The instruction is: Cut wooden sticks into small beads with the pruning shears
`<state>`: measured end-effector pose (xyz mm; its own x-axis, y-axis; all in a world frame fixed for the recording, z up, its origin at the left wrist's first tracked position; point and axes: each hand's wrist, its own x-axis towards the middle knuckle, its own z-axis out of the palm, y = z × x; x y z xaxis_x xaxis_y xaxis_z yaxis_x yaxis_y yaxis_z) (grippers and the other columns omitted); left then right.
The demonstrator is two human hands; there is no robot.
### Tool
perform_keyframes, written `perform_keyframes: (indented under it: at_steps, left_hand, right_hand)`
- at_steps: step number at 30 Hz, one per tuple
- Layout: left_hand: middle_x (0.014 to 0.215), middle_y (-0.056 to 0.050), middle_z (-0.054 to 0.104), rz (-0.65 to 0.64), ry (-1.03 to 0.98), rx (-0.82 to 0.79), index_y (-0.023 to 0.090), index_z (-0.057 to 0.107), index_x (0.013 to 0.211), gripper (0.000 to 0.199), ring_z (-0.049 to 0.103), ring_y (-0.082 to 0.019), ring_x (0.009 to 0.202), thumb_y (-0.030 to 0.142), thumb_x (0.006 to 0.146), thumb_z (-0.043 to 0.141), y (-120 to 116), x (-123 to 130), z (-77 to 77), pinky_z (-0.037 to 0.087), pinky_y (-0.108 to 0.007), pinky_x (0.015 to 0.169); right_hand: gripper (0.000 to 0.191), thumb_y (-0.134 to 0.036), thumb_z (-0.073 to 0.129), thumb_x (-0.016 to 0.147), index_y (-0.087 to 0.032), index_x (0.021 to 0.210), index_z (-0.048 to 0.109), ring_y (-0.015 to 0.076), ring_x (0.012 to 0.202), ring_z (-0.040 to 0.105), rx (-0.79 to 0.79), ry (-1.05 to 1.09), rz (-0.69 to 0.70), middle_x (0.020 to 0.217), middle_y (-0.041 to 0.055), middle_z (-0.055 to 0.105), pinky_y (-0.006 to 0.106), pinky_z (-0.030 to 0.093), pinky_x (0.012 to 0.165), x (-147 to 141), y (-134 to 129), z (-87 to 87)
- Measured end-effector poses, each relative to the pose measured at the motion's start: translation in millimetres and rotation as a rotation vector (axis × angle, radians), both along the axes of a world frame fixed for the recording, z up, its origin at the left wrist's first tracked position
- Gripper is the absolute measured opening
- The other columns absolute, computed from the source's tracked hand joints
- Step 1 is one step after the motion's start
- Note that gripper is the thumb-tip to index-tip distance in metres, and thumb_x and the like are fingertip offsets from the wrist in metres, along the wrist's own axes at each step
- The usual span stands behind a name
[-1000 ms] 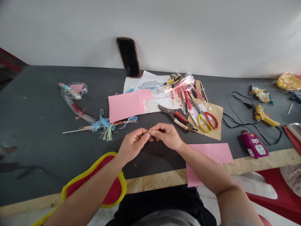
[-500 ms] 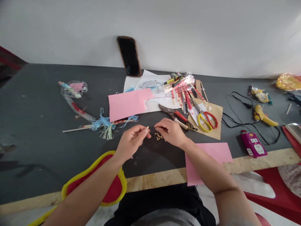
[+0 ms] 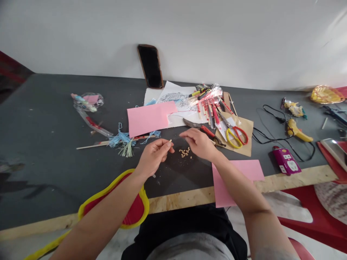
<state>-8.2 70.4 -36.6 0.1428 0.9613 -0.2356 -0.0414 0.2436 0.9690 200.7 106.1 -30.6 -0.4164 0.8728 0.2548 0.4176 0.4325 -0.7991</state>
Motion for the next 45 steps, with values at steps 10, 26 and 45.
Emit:
perform_keyframes:
  at_steps: [10, 26, 45]
  left_hand:
    - [0.07, -0.001, 0.066, -0.036, -0.039, 0.011, 0.017, 0.067, 0.08, 0.03, 0.036, -0.004, 0.043, 0.046, 0.086, 0.068, 1.3, -1.0, -9.8, 0.025, -0.021, 0.041]
    - [0.068, -0.001, 0.065, -0.015, -0.122, -0.017, 0.016, 0.067, 0.078, 0.032, 0.034, -0.003, 0.043, 0.047, 0.079, 0.075, 2.7, 0.5, -5.8, 0.025, -0.019, 0.04]
    - [0.068, -0.001, 0.064, 0.115, -0.354, -0.091, 0.017, 0.073, 0.086, 0.038, 0.035, -0.004, 0.049, 0.048, 0.069, 0.087, 4.6, -1.4, 2.1, 0.023, -0.016, 0.043]
  right_hand:
    - [0.031, -0.047, 0.066, 0.088, -0.023, 0.106, 0.064, 0.0113, 0.065, 0.055, -0.347, 0.382, -0.184, 0.085, -0.0001, 0.064, 0.028, 0.046, 0.061, 17.0, 14.2, 25.1]
    - [0.012, -0.023, 0.058, 0.088, -0.017, 0.084, 0.069, 0.0283, 0.105, 0.063, 0.175, -0.697, -0.244, 0.107, 0.0158, 0.069, 0.044, 0.049, 0.098, 58.5, 11.2, -14.2]
    - [0.036, -0.036, 0.071, 0.086, -0.035, 0.121, 0.063, 0.02, 0.093, 0.069, -0.334, 0.511, 0.006, 0.132, 0.0036, 0.067, 0.041, 0.059, 0.078, 41.6, -13.2, 18.5]
